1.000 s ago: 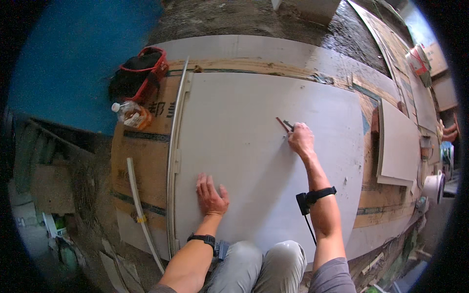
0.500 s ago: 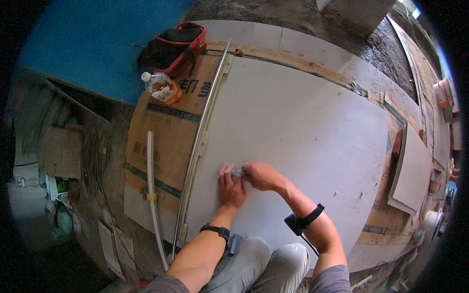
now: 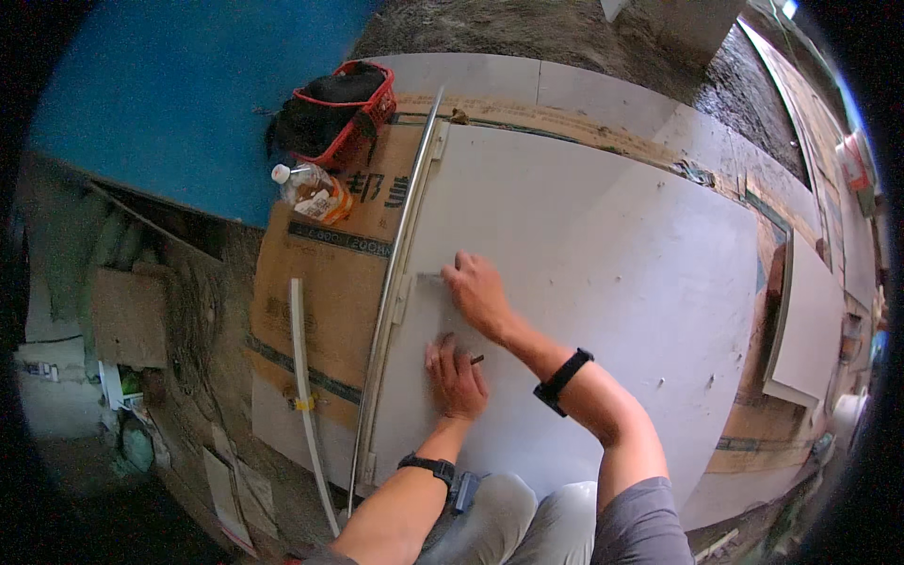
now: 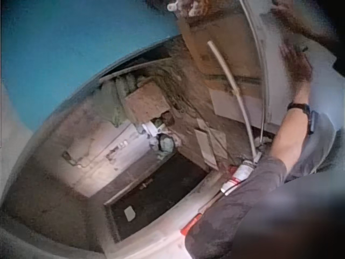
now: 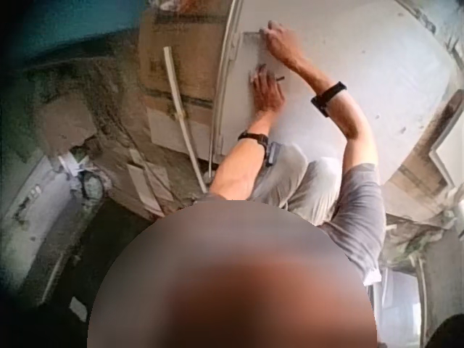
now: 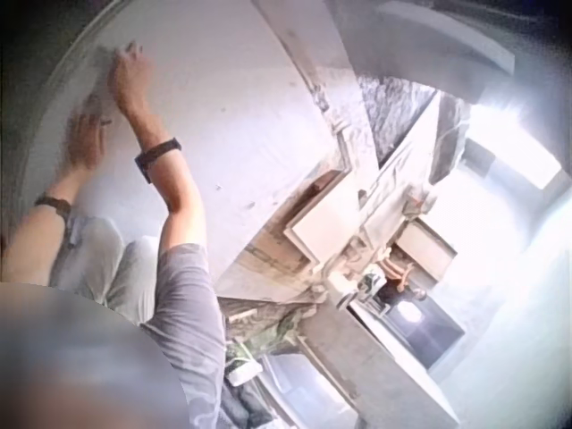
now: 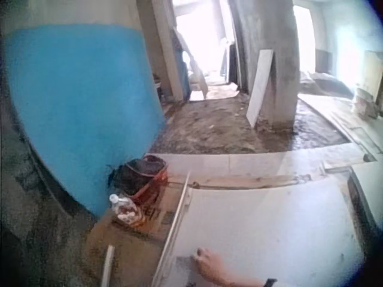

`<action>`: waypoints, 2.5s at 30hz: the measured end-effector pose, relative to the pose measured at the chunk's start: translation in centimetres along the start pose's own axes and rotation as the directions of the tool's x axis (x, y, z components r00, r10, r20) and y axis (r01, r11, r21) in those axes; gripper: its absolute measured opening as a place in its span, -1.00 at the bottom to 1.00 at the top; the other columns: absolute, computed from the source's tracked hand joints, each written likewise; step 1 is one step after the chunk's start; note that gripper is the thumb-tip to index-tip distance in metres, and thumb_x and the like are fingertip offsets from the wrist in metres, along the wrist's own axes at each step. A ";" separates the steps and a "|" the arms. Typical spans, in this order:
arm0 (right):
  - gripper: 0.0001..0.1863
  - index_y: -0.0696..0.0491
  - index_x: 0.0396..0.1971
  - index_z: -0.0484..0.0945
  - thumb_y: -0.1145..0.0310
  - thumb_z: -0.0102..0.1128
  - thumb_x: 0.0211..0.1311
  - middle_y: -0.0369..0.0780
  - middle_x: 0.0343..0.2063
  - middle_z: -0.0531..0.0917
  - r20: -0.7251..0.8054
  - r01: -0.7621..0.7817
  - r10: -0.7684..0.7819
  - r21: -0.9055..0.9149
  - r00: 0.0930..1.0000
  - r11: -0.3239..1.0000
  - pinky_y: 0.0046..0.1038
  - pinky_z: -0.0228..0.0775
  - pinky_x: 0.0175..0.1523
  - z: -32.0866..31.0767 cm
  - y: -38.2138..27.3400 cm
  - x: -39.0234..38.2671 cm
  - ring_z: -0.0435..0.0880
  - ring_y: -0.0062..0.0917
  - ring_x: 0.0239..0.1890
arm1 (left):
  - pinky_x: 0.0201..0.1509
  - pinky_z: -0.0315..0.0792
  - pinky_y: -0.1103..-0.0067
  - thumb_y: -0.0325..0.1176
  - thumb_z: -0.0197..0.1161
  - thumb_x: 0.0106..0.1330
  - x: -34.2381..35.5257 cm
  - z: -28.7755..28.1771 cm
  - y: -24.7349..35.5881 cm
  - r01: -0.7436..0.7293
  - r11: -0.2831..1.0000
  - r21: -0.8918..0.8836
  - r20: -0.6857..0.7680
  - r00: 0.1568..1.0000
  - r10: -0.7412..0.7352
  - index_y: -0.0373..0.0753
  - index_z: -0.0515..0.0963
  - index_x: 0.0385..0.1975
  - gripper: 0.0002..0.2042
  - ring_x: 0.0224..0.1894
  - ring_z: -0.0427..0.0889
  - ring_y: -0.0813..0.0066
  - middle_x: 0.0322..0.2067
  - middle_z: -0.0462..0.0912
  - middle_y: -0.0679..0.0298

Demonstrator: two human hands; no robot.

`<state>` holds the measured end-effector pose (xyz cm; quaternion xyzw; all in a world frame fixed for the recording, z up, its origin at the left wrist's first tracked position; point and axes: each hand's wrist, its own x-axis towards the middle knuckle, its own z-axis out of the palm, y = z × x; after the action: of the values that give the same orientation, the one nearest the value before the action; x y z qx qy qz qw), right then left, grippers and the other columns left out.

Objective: Measure, mark, and cut floor tiles using a manual tile cutter.

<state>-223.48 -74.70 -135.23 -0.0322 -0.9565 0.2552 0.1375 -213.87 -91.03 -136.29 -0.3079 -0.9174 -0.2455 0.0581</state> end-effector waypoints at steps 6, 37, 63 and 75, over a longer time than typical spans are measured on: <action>-0.87 0.08 -0.40 0.66 0.50 0.17 0.03 -0.06 -0.28 0.60 -0.163 -0.176 0.152 -0.144 0.975 0.974 -0.16 0.55 -0.12 -0.6 6.9 9.6 0.60 -0.15 -0.12 | 0.42 0.09 -0.13 -0.36 0.07 0.33 0.2 0.2 0.2 -0.014 1.000 -0.009 -0.002 1.000 0.014 -0.29 0.44 -0.26 -0.86 0.31 0.29 -0.19 0.17 0.38 -0.14; -0.66 0.10 -0.36 0.70 0.34 -0.10 0.41 0.01 -0.38 0.72 -0.759 -0.984 0.626 -0.134 0.178 0.116 -0.20 0.67 -0.30 -29.9 46.0 -20.8 0.79 -0.17 -0.34 | 0.31 0.16 0.03 -0.41 -0.06 0.37 0.3 0.0 2.2 -0.106 0.984 0.142 0.023 0.994 0.104 -0.35 0.38 -0.23 -0.85 0.24 0.34 -0.18 0.15 0.39 -0.16; -0.92 0.14 -0.50 0.54 0.48 0.11 0.13 -0.01 -0.44 0.58 -0.227 -0.219 0.219 0.029 0.949 0.975 -0.23 0.57 -0.31 -3.5 2.5 -8.6 0.65 -0.21 -0.43 | 0.27 0.19 0.05 -0.38 -0.08 0.43 0.0 0.8 2.1 -0.046 0.994 0.095 -0.022 0.999 0.048 -0.42 0.43 -0.29 -0.79 0.15 0.37 -0.17 0.10 0.44 -0.15; -0.84 0.10 -0.46 0.56 0.44 0.00 0.23 -0.03 -0.45 0.58 -0.801 -0.950 0.511 -0.250 0.311 0.186 -0.23 0.61 -0.41 -24.7 29.4 -36.0 0.66 -0.15 -0.50 | 0.29 0.21 0.06 -0.36 -0.13 0.49 0.0 1.3 2.2 -0.138 0.980 0.142 -0.059 0.987 0.147 -0.43 0.41 -0.24 -0.76 0.16 0.39 -0.13 0.11 0.44 -0.12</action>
<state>-182.30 -42.14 -138.15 -0.6381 -0.7244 -0.1213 0.2311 -212.51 -88.87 -136.46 -0.3595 -0.9051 -0.1873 0.1283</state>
